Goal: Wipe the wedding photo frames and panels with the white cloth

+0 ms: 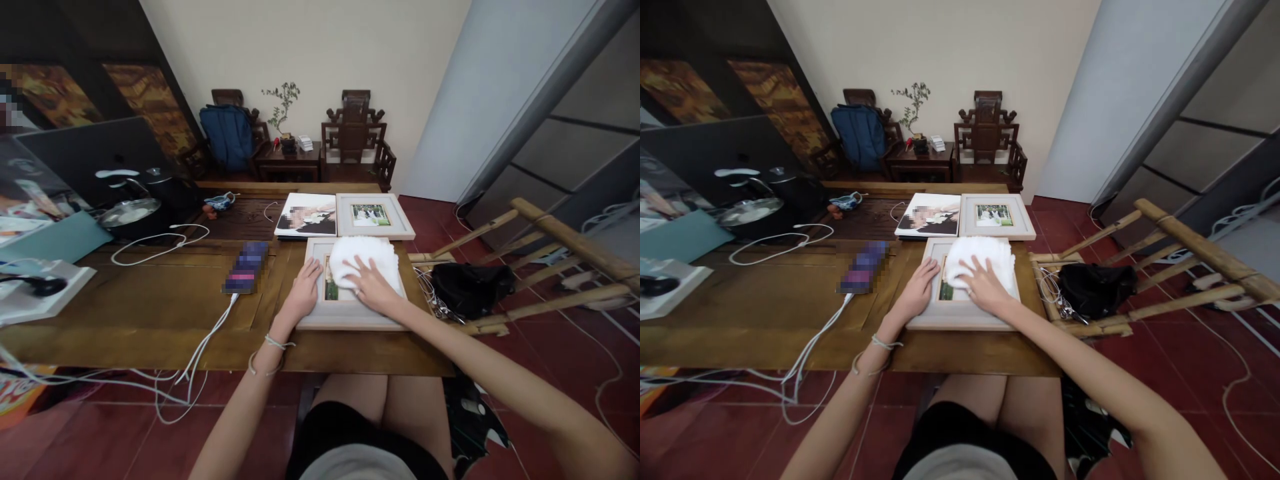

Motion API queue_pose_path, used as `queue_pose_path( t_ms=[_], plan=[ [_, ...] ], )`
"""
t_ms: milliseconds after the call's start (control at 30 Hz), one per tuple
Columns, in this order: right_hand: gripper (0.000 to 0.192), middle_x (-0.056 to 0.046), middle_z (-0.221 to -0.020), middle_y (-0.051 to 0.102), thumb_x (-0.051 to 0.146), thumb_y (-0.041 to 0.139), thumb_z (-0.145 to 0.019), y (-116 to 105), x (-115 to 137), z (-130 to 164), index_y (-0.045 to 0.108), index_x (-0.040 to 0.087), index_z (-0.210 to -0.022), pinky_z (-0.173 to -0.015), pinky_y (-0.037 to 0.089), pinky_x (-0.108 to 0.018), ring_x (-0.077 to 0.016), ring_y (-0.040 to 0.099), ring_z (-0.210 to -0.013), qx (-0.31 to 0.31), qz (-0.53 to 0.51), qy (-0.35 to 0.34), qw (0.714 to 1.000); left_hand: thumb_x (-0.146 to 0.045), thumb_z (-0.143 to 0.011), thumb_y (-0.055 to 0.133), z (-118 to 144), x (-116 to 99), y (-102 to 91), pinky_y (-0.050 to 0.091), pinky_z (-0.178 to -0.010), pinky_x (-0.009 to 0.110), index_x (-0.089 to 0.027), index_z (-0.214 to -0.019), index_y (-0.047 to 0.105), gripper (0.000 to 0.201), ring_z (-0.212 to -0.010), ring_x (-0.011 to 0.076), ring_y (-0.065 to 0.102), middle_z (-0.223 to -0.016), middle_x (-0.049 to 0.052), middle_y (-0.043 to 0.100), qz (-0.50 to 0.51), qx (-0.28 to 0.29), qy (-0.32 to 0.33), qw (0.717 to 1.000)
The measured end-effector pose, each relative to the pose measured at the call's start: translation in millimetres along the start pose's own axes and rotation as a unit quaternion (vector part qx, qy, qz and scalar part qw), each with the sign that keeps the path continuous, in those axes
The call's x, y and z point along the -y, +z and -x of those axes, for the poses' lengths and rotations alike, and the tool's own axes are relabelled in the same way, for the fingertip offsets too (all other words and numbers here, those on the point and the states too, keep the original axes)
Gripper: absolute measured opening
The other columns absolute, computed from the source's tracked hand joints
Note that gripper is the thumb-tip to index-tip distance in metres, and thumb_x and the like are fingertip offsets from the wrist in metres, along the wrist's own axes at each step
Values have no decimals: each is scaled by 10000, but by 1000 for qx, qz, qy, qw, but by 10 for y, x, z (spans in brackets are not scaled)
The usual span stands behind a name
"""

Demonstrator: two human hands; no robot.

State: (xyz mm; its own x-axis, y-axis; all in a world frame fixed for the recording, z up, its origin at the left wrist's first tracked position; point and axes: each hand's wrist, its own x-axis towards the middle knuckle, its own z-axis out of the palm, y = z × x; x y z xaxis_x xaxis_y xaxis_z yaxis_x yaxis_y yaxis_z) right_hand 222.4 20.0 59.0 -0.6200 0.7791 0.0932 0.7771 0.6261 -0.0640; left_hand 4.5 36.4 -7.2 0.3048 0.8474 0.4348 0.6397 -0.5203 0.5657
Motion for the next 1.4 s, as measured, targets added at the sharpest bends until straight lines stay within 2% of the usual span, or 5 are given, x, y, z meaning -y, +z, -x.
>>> queue_pose_path(
  t_ms=[233,633,900,1100,1400],
  plan=[
    [442,-85,-1483,322,80,494,-791,53,-282,-448,570,179,-1215,-1016,99,-712,-408,101,-1375,-27,67,23,997,-50,-822,369,-7,-2,4,307,-1098,519,-143,-1215,563,448,-1345,251,342,-1337,134,515,12,-17,5,1000],
    [493,-61,-1468,356,74,463,-783,-412,760,567,541,222,-1246,-1008,262,-653,-342,192,-1372,143,-87,-101,981,-205,-923,327,-19,-111,-43,264,-1127,475,-116,-1254,527,397,-1351,228,334,-1379,143,474,45,-27,-34,998],
    [372,-42,-1499,290,119,462,-822,44,397,-285,619,197,-1149,-1062,132,-653,-353,108,-1390,26,-8,-38,999,-339,-969,253,-6,-202,-124,239,-1141,396,-154,-1355,409,456,-1355,182,325,-1447,108,392,103,-59,-61,991],
    [378,-97,-1466,354,108,460,-827,36,144,-789,603,141,-1175,-1077,133,-620,-361,94,-1389,-14,25,-16,999,-364,-966,265,-13,-207,-119,245,-1134,394,-105,-1387,345,502,-1349,208,333,-1449,150,373,97,-61,-59,992],
    [427,-101,-1462,358,64,473,-753,-183,593,122,621,154,-1143,-1080,197,-582,-315,160,-1388,96,-44,-119,987,-371,-970,188,-32,-242,-129,277,-1123,421,-93,-1287,492,519,-1347,216,342,-1374,147,480,100,-55,-74,991]
  ],
)
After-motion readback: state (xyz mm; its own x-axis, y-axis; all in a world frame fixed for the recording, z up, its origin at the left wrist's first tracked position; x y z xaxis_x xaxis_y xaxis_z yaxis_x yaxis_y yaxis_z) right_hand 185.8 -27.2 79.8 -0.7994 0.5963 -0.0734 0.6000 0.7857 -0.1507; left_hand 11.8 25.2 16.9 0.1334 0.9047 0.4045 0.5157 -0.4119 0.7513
